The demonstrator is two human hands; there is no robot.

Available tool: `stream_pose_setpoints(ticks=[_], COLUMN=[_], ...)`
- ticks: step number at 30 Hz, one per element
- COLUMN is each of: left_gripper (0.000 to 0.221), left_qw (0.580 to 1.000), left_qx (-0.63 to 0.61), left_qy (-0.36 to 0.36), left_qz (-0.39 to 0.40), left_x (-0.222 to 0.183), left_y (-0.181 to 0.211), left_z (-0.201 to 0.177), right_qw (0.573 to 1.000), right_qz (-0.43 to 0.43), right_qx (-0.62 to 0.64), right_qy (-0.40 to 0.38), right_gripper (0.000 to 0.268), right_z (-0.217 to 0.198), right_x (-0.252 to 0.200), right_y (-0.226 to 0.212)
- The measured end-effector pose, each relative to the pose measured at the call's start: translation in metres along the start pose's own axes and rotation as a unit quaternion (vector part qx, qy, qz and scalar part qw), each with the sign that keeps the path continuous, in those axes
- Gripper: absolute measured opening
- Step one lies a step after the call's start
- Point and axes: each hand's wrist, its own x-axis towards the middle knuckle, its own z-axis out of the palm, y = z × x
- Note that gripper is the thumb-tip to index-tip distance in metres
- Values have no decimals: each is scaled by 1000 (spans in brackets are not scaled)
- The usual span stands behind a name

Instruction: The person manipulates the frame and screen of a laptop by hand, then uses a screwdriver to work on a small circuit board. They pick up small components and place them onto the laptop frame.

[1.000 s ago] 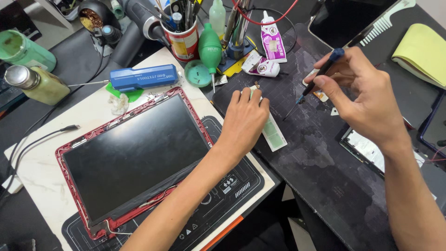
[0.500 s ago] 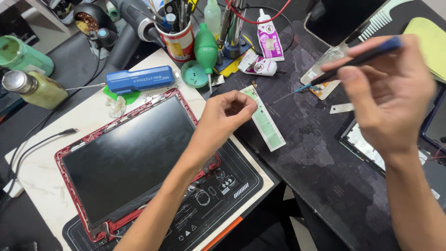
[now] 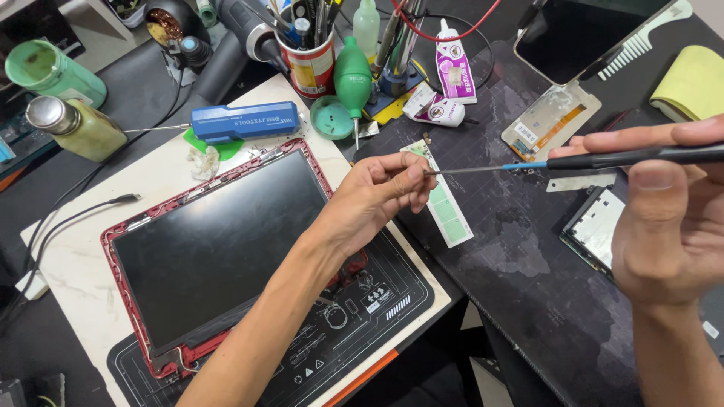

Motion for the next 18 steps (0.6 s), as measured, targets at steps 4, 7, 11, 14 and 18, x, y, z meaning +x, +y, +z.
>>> stream_pose_setpoints(ticks=[4, 7, 11, 14, 18], left_gripper=[23, 24, 26, 29, 47], left_qw=[1000, 997, 990, 983, 951], left_qx=[26, 72, 136, 171, 276], left_qy=[-12, 2, -3, 6, 103], left_qz=[9, 6, 45, 68, 90], left_x=[-2, -4, -8, -21, -52], left_y=[3, 4, 5, 13, 31], left_z=[3, 7, 13, 18, 27], right_qw=[1000, 1000, 999, 998, 996], right_qz=[2, 14, 48, 63, 87], right_qx=[-6, -5, 0, -6, -12], right_qy=[2, 24, 25, 13, -1], right_gripper=[17, 18, 21, 26, 28], right_z=[4, 4, -5, 2, 31], right_x=[0, -6, -16, -12, -2], right_y=[-4, -2, 7, 10, -11])
